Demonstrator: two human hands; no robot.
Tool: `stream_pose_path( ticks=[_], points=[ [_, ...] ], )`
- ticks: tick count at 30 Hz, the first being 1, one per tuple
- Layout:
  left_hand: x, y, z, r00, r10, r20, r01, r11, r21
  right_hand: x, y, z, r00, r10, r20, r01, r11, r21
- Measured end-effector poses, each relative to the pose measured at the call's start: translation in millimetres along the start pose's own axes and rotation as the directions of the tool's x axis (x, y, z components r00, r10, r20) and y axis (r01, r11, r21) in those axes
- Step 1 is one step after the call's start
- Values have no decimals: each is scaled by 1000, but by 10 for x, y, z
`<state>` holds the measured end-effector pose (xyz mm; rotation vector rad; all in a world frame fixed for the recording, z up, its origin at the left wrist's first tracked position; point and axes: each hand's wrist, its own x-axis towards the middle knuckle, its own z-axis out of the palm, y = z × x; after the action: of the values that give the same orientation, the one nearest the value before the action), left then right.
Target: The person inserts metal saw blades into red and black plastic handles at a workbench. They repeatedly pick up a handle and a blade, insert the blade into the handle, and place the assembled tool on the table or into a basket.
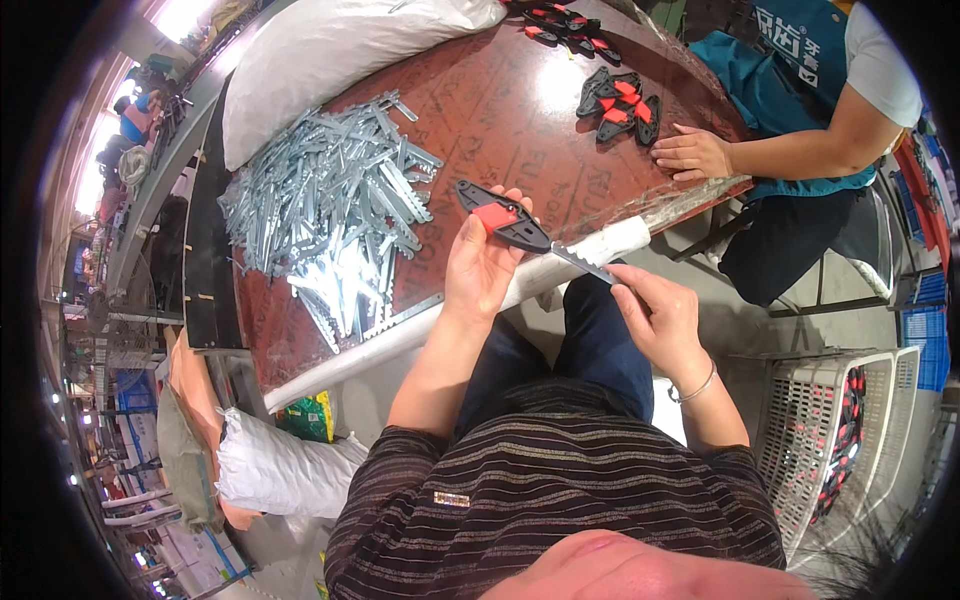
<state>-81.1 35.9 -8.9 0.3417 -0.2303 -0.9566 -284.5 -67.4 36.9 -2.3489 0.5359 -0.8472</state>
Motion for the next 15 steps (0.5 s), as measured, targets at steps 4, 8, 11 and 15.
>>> stream_pose_path(
  ticks=[4,8,11,15],
  points=[
    [12,-17,-22,999,43,6,-43,990,131,-26,-38,-36,999,7,41,-4,998,-66],
    [1,-13,-38,993,109,54,-120,947,298,-42,-86,-14,996,62,60,-54,990,-129],
    [-30,-24,39,995,65,81,-85,956,282,-46,-70,57,997,65,32,-64,998,-25],
    [-149,-208,78,996,16,84,-36,969,246,-24,-103,223,999,40,13,-40,999,3]
  ],
)
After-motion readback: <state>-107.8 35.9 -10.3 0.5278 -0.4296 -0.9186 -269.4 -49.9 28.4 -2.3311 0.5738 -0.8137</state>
